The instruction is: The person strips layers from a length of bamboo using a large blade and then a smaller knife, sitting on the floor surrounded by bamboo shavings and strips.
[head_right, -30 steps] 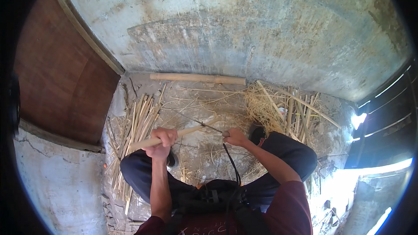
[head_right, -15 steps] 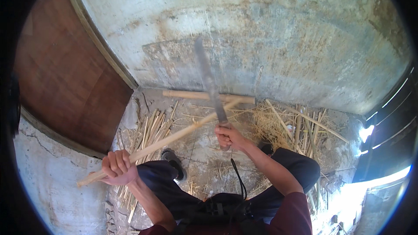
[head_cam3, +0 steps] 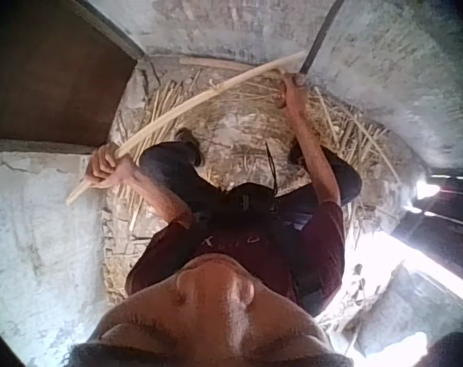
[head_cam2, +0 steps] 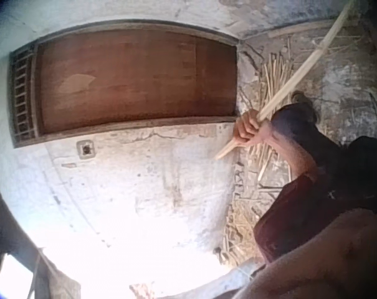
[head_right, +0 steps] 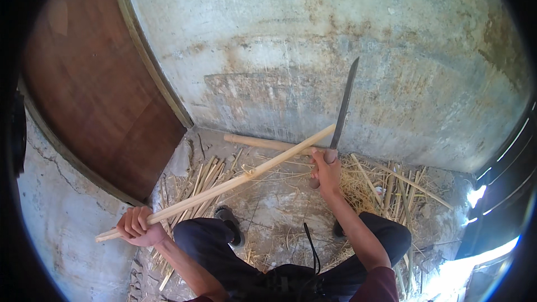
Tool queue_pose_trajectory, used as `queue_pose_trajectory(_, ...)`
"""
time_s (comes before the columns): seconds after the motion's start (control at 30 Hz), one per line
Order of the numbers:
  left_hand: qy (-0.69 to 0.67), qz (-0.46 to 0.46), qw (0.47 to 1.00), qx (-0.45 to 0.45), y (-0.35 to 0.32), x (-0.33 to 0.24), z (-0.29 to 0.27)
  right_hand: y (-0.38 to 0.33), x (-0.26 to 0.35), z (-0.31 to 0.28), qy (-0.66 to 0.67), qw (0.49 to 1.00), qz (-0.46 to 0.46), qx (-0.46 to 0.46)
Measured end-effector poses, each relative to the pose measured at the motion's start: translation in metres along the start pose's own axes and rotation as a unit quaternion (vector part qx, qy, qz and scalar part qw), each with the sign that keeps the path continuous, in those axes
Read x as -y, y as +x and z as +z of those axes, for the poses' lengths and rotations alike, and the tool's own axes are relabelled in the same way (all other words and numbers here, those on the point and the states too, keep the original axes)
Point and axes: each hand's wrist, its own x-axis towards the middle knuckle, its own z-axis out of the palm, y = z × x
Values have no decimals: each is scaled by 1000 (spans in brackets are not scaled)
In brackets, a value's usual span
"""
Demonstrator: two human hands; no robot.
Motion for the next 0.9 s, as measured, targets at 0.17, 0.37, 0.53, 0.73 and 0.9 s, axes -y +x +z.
queue_pose_trajectory(0.17,-47,8,999,2,0,-1,9,-5,13,11,84,996,-1,-8)
queue_pose_trajectory(0.37,-102,-67,992,26,-12,1,9,2,48,18,140,989,-31,28)
queue_pose_trajectory(0.53,-106,-128,986,-11,-47,14,-14,38,71,-2,292,954,-52,39)
queue_pose_trajectory(0.73,431,-332,814,-204,-143,-50,-141,59,102,-40,341,930,-134,29)
queue_pose_trajectory(0.9,651,-380,608,-248,-146,-72,-166,60,105,-48,302,935,-185,31)
